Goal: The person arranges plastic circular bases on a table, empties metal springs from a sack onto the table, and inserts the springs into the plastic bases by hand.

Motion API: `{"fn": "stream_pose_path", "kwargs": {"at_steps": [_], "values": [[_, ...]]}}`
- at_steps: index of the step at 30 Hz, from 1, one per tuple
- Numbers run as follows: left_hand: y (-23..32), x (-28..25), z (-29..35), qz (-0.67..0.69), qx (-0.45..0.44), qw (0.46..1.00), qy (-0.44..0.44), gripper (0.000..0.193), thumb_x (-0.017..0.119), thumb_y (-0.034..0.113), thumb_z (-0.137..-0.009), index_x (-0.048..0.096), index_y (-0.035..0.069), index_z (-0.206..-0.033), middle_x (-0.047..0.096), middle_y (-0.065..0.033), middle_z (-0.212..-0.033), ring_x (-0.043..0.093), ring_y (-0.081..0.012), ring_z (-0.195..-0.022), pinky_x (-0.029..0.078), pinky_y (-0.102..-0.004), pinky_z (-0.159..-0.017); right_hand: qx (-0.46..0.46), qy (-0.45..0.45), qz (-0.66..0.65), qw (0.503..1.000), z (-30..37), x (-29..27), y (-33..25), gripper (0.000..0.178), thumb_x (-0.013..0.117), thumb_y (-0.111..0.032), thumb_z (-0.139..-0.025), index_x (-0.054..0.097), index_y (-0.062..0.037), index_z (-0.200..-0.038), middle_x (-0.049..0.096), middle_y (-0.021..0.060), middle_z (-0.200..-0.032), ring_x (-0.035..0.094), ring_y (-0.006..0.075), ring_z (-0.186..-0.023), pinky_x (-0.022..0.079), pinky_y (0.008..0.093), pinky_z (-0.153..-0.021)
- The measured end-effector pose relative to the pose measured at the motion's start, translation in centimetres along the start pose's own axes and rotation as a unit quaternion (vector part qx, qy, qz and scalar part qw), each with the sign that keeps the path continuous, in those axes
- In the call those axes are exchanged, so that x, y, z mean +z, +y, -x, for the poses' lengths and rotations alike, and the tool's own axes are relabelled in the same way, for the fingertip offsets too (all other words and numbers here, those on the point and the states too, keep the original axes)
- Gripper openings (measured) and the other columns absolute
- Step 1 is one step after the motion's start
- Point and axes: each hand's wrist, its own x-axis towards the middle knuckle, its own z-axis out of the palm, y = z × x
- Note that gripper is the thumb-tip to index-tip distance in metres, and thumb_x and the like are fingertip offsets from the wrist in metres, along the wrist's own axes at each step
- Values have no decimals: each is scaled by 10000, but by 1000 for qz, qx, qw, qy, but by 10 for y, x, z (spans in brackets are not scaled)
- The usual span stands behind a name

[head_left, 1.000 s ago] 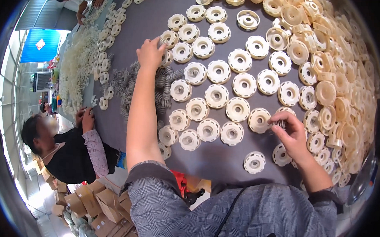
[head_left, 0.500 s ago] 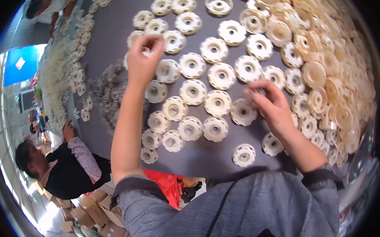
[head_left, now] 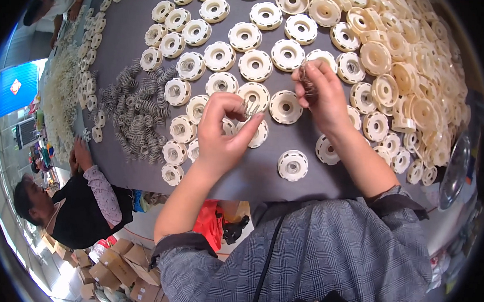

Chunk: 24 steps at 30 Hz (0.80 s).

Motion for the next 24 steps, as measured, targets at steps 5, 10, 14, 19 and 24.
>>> {"fn": "stream_pose_path", "kwargs": {"at_steps": [5, 10, 14, 19, 24], "values": [[-2, -9, 8, 39, -103, 993, -34, 236, 702, 38, -693, 508, 25, -827, 507, -34, -787, 498, -89, -656, 419, -210, -590, 146, -159, 86, 973, 23, 8, -3, 120, 525, -182, -858, 534, -69, -897, 590, 30, -782, 507, 50, -593, 372, 158, -463], [-16, -8, 4, 196, -231, 953, -2, 191, 564, 19, -824, 493, -23, -997, 618, -107, -882, 590, -114, -745, 463, -217, -646, 125, -133, 107, 977, 32, 3, 2, 129, 523, -189, -866, 538, -71, -916, 593, 27, -783, 500, 41, -580, 366, 157, -459], [-68, -55, -37, -23, -230, 969, 87, 55, 611, 26, -748, 612, -1, -797, 622, -35, -714, 566, -72, -627, 441, -193, -572, 117, -129, 105, 979, 39, 0, 3, 134, 521, -188, -868, 545, -66, -917, 594, 28, -781, 491, 41, -562, 360, 160, -449], [-151, -112, -96, -66, -243, 964, 91, 118, 644, 38, -705, 654, -23, -805, 625, -50, -661, 554, -80, -529, 437, -204, -481, 119, -112, 108, 981, 39, 1, 4, 138, 519, -188, -868, 545, -61, -913, 593, 29, -779, 477, 41, -553, 353, 160, -443], [-178, -115, -130, -132, -311, 940, 49, 146, 660, 52, -688, 656, -26, -811, 637, -70, -681, 583, -102, -542, 462, -212, -494, 122, -87, 115, 982, 34, -3, -3, 156, 533, -200, -864, 551, -58, -927, 597, 16, -780, 482, 34, -568, 366, 169, -473]]}}
